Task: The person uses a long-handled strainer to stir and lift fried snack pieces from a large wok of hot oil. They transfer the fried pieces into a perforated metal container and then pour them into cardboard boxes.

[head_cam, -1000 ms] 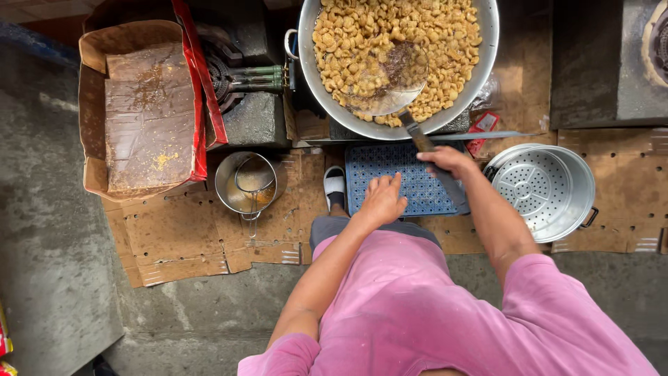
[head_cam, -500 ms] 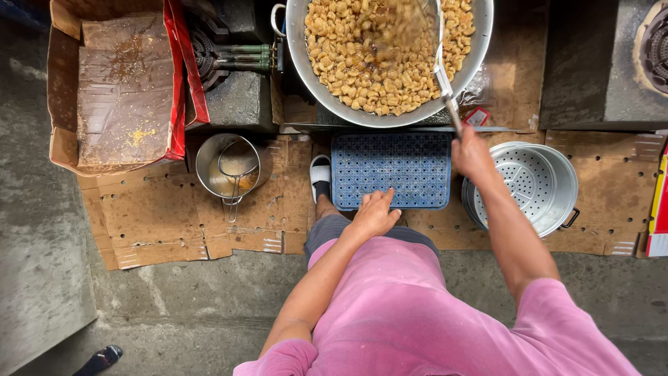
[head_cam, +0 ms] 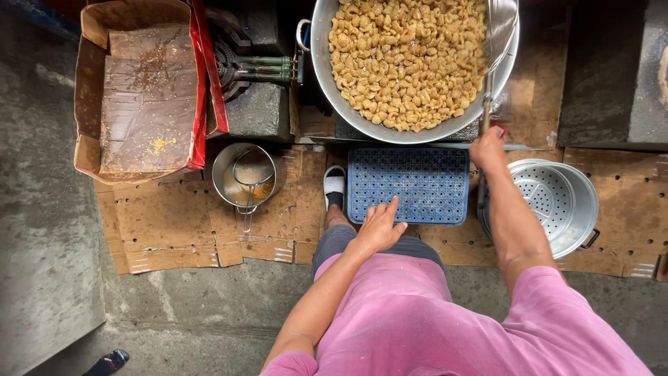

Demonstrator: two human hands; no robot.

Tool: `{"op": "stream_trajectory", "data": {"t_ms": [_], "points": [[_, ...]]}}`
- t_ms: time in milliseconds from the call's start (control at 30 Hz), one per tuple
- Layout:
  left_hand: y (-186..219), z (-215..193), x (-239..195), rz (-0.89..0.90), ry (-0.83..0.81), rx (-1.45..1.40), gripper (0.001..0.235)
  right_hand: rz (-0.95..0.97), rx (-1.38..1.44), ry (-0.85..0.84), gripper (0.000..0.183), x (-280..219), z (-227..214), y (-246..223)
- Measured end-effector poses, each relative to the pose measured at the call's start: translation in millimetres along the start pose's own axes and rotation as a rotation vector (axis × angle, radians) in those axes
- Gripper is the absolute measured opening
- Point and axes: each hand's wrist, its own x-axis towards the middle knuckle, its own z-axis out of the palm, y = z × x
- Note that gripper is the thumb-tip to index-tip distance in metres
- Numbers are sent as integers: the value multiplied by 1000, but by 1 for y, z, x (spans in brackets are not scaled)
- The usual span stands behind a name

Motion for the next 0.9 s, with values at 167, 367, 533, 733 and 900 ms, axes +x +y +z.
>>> {"op": "stream_trajectory", "data": {"t_ms": [167, 367, 533, 733, 900], "points": [[-9, -18, 7, 80, 80, 6, 78, 317, 695, -325, 18, -29, 41, -49], [10, -36, 34, 182, 187, 2, 77, 267, 985, -477, 15, -69, 36, -84], [33, -48, 47, 264, 176, 24, 75, 201, 734, -339, 16, -116, -19, -107], [37, -62, 51, 318, 266, 38, 75, 108, 572, -248, 24, -161, -64, -123], [37, -76, 61, 292, 264, 22, 76, 136, 606, -337, 29, -148, -37, -104]]}}
